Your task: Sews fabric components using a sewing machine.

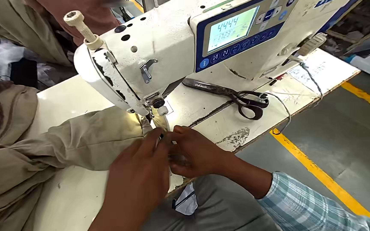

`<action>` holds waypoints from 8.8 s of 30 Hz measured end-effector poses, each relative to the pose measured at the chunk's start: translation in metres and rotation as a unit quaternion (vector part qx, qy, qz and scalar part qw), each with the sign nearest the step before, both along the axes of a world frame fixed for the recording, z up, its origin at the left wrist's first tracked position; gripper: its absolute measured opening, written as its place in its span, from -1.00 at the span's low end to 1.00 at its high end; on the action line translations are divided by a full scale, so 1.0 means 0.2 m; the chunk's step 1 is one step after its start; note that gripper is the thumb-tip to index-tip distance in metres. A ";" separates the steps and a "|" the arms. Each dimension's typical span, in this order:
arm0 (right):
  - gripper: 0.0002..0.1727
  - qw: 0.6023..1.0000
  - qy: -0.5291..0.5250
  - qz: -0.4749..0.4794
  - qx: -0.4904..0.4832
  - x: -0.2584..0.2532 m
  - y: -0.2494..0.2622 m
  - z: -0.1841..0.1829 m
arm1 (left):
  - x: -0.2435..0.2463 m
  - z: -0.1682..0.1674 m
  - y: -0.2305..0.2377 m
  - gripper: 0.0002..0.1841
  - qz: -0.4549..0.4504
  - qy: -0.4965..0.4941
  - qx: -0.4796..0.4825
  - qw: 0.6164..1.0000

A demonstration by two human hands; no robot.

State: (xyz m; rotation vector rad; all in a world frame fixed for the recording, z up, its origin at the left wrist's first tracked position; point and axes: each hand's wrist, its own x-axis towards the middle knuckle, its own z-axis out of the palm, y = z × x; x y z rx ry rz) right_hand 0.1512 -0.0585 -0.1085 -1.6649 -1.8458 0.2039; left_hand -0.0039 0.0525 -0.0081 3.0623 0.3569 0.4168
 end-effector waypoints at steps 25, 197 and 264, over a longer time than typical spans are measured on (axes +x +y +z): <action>-0.73 0.974 0.224 0.011 0.019 0.08 -0.05 0.00 | 0.14 -0.26 0.08 -0.62 0.122 -0.056 -0.098 0.986; -0.84 0.946 0.090 -0.133 -0.282 0.23 0.22 0.44 | 0.03 -0.29 0.07 -0.57 0.019 0.053 -0.161 0.985; -0.70 0.972 0.049 -0.122 -0.192 0.22 0.18 0.36 | 0.05 -0.26 0.12 -0.61 0.001 0.052 -0.153 0.987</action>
